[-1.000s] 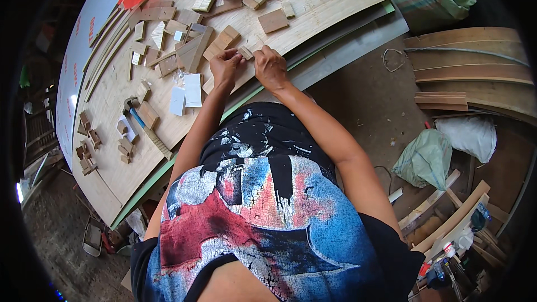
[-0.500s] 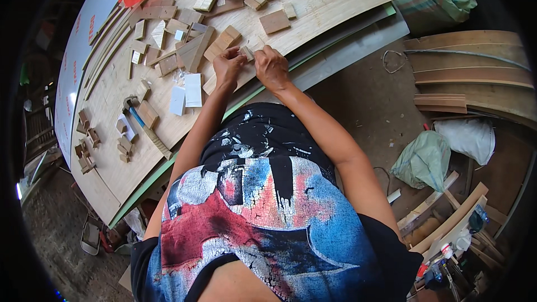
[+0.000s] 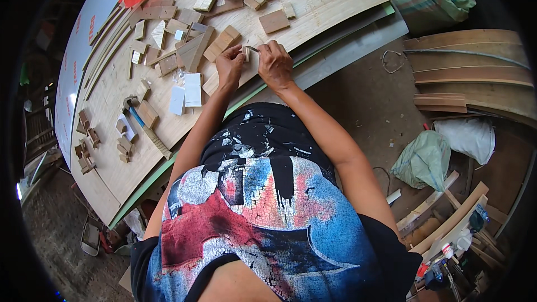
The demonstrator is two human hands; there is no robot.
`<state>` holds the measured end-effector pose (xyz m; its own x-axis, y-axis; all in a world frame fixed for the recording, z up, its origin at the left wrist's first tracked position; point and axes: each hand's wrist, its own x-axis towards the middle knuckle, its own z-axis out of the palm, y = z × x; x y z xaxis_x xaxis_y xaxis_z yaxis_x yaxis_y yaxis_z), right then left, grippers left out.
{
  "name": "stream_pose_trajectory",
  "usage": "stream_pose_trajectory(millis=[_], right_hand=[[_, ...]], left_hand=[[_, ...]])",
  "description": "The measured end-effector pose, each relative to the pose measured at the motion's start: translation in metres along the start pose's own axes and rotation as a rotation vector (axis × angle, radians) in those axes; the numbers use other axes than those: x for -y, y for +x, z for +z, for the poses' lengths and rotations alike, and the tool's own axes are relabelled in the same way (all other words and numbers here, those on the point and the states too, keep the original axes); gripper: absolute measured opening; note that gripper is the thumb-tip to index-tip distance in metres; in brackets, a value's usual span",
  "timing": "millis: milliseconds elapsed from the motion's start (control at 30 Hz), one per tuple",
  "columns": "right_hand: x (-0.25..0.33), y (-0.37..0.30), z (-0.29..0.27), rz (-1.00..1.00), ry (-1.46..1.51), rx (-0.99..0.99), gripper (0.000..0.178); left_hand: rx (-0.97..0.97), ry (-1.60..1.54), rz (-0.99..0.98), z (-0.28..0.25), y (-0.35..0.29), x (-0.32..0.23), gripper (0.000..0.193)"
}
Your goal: Assembling small wooden blocks using glue and a utility knife in a workshop setting.
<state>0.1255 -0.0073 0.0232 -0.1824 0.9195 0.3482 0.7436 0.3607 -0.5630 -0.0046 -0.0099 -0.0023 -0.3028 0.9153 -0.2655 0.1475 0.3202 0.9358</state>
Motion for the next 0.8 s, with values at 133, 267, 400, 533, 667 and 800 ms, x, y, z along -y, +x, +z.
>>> stream_pose_trajectory(millis=[133, 267, 400, 533, 667, 800], right_hand=[[-0.004, -0.001, 0.003, -0.017, -0.019, 0.011, 0.009], [-0.007, -0.003, 0.009, -0.060, -0.048, 0.052, 0.007], [-0.007, -0.002, 0.013, -0.053, -0.084, 0.083, 0.008], [-0.003, 0.002, 0.008, -0.033, -0.108, 0.064, 0.007], [-0.002, 0.003, 0.005, -0.021, -0.167, 0.031, 0.005], [0.001, 0.006, 0.005, -0.031, -0.158, 0.009, 0.013]], left_hand=[[-0.036, 0.130, 0.024, 0.001, 0.000, -0.002, 0.030], [-0.060, 0.173, 0.038, -0.001, -0.002, -0.006, 0.029], [-0.047, 0.136, -0.007, -0.001, -0.003, -0.005, 0.030], [-0.091, 0.186, 0.025, -0.004, 0.000, 0.003, 0.030], [-0.076, 0.151, -0.047, -0.004, 0.000, -0.005, 0.026], [-0.086, 0.151, -0.052, -0.004, -0.002, -0.009, 0.024]])
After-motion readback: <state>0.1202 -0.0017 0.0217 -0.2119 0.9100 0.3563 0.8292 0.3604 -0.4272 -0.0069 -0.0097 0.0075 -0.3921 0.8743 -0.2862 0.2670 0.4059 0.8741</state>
